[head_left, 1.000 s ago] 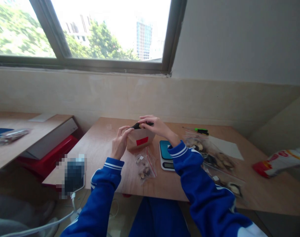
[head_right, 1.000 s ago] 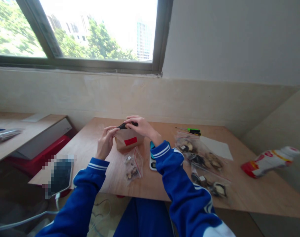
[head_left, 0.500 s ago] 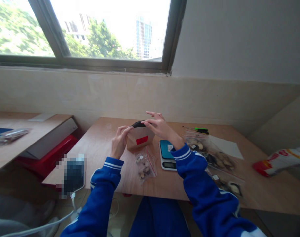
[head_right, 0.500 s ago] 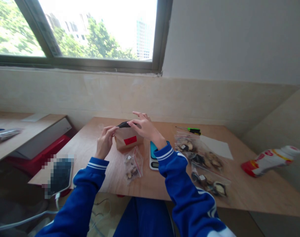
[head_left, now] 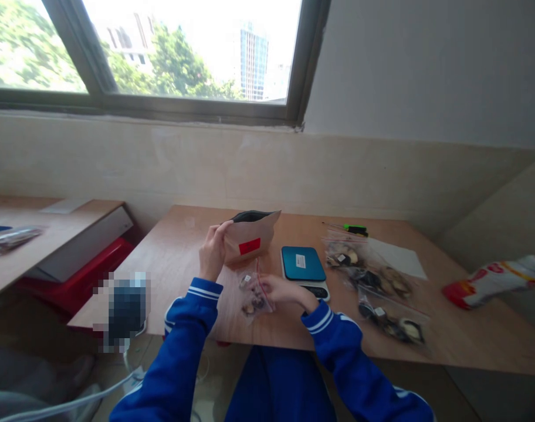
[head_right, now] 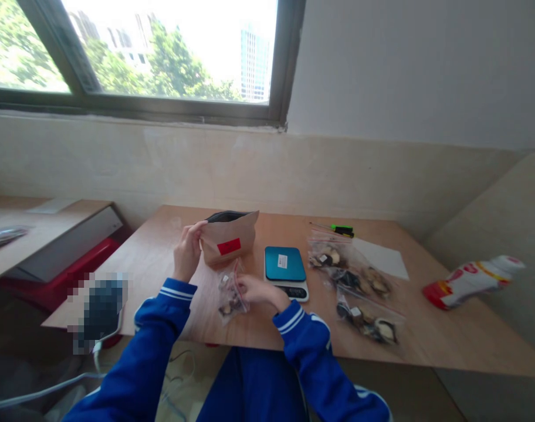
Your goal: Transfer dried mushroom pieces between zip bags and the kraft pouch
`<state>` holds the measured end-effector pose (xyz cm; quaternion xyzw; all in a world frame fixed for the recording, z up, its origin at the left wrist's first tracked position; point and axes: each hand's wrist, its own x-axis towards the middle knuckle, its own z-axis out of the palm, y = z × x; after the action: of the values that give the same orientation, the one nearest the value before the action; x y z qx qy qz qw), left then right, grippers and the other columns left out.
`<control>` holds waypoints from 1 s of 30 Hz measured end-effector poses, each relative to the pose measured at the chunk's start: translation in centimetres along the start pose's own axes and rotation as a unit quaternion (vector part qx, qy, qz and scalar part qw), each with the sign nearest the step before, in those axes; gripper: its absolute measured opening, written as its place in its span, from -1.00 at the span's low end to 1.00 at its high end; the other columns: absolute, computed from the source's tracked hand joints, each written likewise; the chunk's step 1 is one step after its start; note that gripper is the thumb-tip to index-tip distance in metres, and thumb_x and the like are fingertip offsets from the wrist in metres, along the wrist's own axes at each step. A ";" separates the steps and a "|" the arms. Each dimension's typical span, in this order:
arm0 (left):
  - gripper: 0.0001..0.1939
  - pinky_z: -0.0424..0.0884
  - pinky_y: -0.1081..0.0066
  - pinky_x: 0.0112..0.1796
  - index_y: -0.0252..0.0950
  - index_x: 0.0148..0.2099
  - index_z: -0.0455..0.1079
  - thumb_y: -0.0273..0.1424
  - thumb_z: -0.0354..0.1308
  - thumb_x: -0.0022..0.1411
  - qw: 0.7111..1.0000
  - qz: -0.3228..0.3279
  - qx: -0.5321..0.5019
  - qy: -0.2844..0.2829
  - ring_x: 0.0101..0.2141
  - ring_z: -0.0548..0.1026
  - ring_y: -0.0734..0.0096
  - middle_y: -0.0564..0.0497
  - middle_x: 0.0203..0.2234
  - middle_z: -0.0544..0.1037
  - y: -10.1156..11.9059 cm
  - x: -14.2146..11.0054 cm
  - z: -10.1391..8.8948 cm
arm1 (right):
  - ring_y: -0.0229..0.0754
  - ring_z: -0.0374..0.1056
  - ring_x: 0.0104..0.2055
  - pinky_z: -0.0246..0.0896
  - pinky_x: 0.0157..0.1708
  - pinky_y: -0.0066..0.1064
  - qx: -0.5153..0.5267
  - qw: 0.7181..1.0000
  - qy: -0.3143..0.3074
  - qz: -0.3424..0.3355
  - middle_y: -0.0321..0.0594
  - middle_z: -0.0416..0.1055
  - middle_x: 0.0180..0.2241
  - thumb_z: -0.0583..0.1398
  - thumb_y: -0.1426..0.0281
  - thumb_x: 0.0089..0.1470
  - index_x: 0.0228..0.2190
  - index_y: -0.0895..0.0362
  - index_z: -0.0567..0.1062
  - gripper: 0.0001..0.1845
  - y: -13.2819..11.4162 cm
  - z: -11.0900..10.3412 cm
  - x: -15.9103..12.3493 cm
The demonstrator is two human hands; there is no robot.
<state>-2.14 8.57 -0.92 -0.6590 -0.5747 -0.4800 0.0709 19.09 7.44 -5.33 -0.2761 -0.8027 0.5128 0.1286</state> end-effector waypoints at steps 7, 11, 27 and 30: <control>-0.65 0.26 0.53 -0.47 -0.16 0.12 0.30 -0.42 -0.13 0.35 1.000 -0.017 -0.004 -0.013 -0.31 0.45 0.44 -0.04 -0.17 0.44 0.2 0.3 -0.3 | -0.12 0.37 -0.11 0.26 -0.07 -0.33 -0.070 0.993 -0.088 -0.019 -0.12 0.42 -0.07 0.34 0.45 -0.12 0.05 0.08 0.38 -0.36 1.6 1.6 1.2; -0.65 0.28 0.53 -0.45 -0.17 0.12 0.30 -0.43 -0.13 0.35 1.000 -0.015 -0.009 -0.006 -0.31 0.45 0.45 -0.04 -0.19 0.44 0.2 0.2 -0.2 | -0.02 0.27 0.06 0.16 0.06 -0.27 -0.135 0.989 -0.027 -0.057 -0.08 0.35 0.03 0.35 0.43 -0.11 -0.08 0.11 0.50 -0.52 1.9 2.1 1.7; -0.64 0.34 0.49 -0.36 -0.17 0.12 0.28 -0.41 -0.16 0.36 0.999 -0.007 -0.023 -0.022 -0.28 0.45 0.43 -0.03 -0.18 0.45 0.1 0.2 -0.5 | -0.02 0.44 -0.16 0.28 -0.06 -0.16 0.117 0.982 0.144 0.030 -0.10 0.55 -0.22 0.28 0.37 -0.11 -0.28 0.21 0.56 -0.72 1.4 -0.2 0.0; -0.64 0.34 0.49 -0.35 -0.17 0.12 0.28 -0.41 -0.16 0.35 0.999 0.002 -0.023 -0.023 -0.27 0.45 0.43 -0.02 -0.19 0.44 0.0 0.2 -0.5 | -0.02 0.43 -0.12 0.26 -0.02 -0.12 0.148 0.977 0.148 0.049 -0.05 0.53 -0.17 0.32 0.35 -0.18 -0.23 0.21 0.55 -0.61 -0.1 -2.6 -1.6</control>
<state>-2.46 8.43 -0.49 -0.6728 -0.5635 -0.4774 0.0437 21.61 8.44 -3.96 -0.3663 -0.6751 0.5851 0.2603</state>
